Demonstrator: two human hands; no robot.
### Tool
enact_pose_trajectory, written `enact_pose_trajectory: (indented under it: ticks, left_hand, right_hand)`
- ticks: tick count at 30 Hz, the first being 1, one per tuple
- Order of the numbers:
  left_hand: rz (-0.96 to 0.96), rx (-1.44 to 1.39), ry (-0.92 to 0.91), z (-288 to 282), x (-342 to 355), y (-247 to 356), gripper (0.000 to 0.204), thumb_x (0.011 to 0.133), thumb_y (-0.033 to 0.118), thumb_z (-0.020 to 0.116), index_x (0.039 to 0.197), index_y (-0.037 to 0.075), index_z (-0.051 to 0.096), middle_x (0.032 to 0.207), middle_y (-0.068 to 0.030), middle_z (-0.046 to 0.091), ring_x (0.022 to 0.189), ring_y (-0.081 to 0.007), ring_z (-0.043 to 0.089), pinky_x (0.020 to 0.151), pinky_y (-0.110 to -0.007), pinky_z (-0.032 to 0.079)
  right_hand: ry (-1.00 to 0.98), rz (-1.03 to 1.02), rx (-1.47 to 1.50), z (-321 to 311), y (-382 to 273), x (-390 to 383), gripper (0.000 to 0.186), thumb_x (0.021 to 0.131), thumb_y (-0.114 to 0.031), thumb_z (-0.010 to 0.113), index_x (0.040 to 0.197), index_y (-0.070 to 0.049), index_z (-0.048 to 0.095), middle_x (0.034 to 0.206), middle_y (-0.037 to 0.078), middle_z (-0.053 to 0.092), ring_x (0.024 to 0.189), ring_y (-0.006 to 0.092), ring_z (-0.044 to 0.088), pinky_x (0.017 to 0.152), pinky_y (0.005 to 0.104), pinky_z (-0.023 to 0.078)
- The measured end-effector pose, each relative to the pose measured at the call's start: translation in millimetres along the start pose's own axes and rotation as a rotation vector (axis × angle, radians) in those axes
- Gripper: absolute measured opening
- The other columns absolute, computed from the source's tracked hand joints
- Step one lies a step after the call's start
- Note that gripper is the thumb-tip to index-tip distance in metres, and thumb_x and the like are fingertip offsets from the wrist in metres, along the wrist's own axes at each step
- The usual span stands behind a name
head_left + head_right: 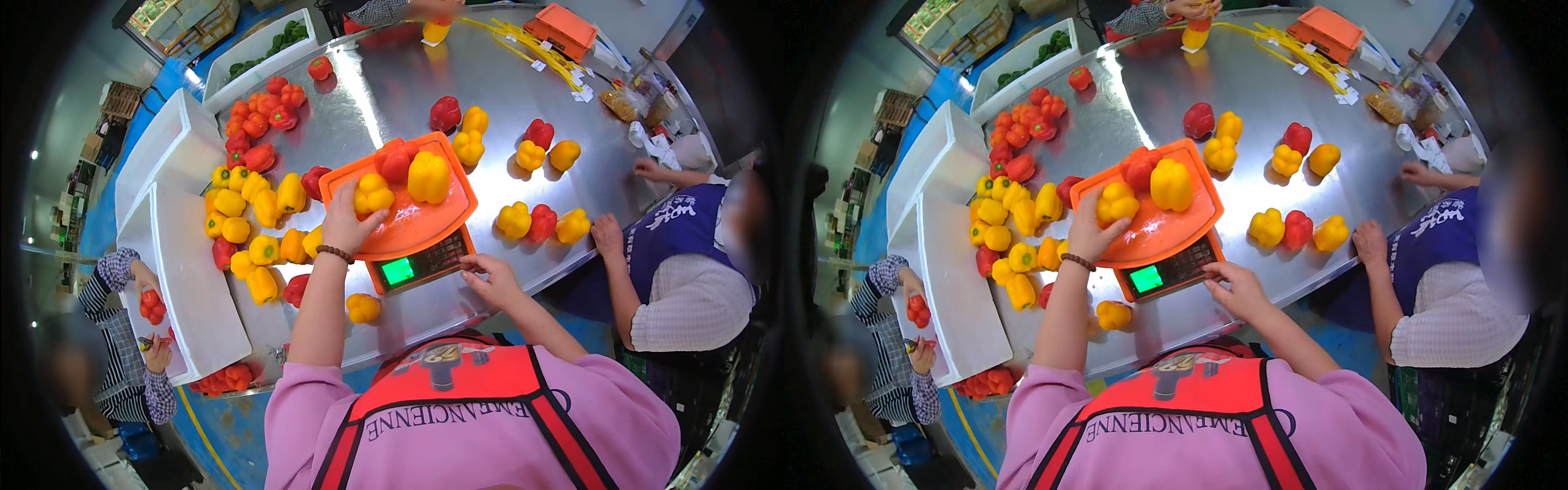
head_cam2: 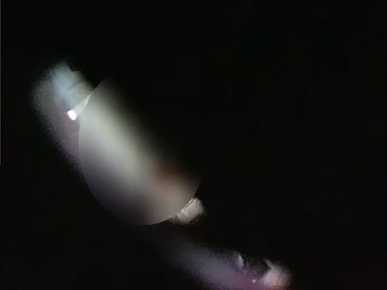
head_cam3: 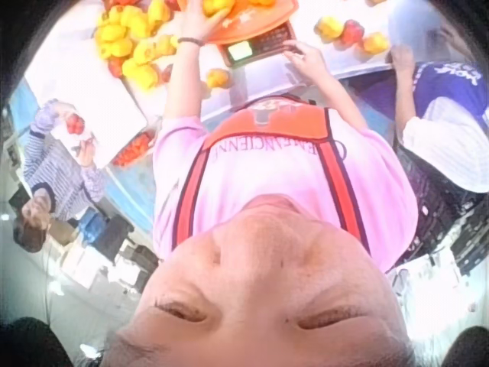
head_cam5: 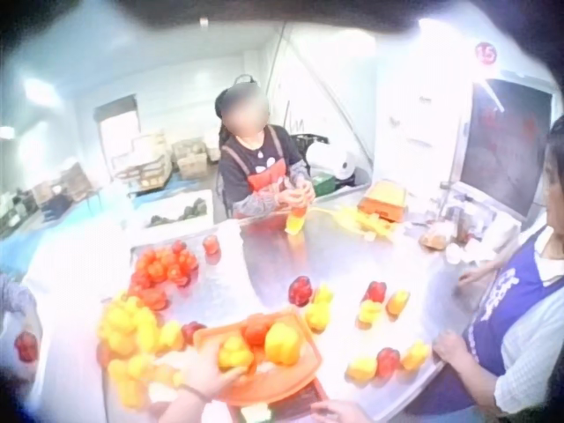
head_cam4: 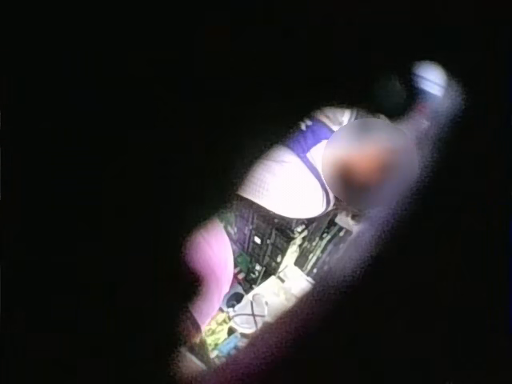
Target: The person places red and yellow bell peppers onto a digital scale, weighs them, and then removes them to the table. The person repeats this process with multiple peppers throughout the clip.
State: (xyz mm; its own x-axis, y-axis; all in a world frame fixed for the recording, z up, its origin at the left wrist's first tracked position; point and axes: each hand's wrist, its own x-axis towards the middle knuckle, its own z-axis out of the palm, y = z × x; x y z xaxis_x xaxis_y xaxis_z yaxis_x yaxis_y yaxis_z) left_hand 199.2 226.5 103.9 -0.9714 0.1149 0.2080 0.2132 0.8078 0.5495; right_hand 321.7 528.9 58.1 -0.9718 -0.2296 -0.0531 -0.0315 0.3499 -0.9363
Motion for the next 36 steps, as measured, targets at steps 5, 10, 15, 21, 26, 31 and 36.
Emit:
enact_pose_trajectory:
  ticks: [5,10,15,21,26,31,36]
  left_hand:
    - [-0.089,-0.382,0.228,-5,-40,-26,0.086,0.079,0.032,0.077,0.147,0.005,0.033,0.144,-0.0164,0.042,0.126,-0.0328,0.047,0.104,-0.041,0.041]
    - [-0.376,-0.795,0.657,-32,-94,-67,0.049,0.098,0.021,0.058,0.141,0.005,0.040,0.137,-0.0124,0.047,0.111,-0.0194,0.055,0.089,-0.029,0.047]
    - [-0.661,-1.121,0.818,-59,-126,-96,0.033,0.100,0.022,0.057,0.128,0.005,0.050,0.118,-0.0084,0.060,0.097,-0.0146,0.061,0.081,-0.025,0.049]
    - [-0.749,-1.171,0.958,-64,-141,-103,0.025,0.099,0.025,0.058,0.114,0.004,0.058,0.105,-0.0057,0.065,0.090,-0.0116,0.061,0.075,-0.022,0.046]
    - [-0.728,-1.138,1.024,-74,-149,-95,0.024,0.097,0.021,0.060,0.113,0.003,0.063,0.096,-0.0026,0.065,0.083,-0.0078,0.059,0.072,-0.019,0.042]
    - [-0.564,-1.133,0.845,-66,-138,-70,0.043,0.095,0.013,0.063,0.135,0.005,0.049,0.122,-0.0072,0.058,0.100,-0.0129,0.059,0.082,-0.023,0.049]
    - [-0.639,-1.238,0.656,-53,-133,-73,0.036,0.097,0.010,0.059,0.132,0.008,0.051,0.127,-0.0041,0.056,0.106,-0.0145,0.058,0.082,-0.025,0.050]
  right_hand:
    - [0.021,0.026,-0.007,1,8,-5,0.031,0.087,-0.015,0.068,0.115,-0.001,0.064,0.101,0.014,0.069,0.091,0.0226,0.068,0.081,0.0324,0.053]
    - [0.013,0.034,-0.037,2,13,-3,0.031,0.087,-0.015,0.068,0.115,-0.001,0.064,0.099,0.013,0.069,0.090,0.0225,0.068,0.079,0.0320,0.053]
    - [-0.069,0.002,-0.038,10,1,4,0.032,0.087,-0.015,0.068,0.115,-0.001,0.064,0.100,0.014,0.069,0.089,0.0228,0.068,0.080,0.0317,0.053]
    - [-0.145,0.086,0.067,17,-22,16,0.023,0.090,-0.011,0.066,0.110,0.000,0.066,0.098,0.007,0.069,0.089,0.0144,0.065,0.081,0.0277,0.052]
    - [0.123,-0.035,0.214,-8,-21,53,0.016,0.091,-0.013,0.066,0.093,0.002,0.068,0.092,0.006,0.069,0.083,0.0126,0.063,0.075,0.0260,0.050]
    - [0.343,-0.256,-0.144,-28,-69,109,0.035,0.083,-0.017,0.073,0.112,-0.001,0.064,0.107,0.014,0.067,0.099,0.0237,0.064,0.086,0.0313,0.050]
    - [0.269,-0.269,-0.400,-11,-71,153,0.065,0.079,-0.022,0.077,0.135,-0.003,0.049,0.122,0.016,0.062,0.112,0.0299,0.061,0.095,0.0360,0.049]
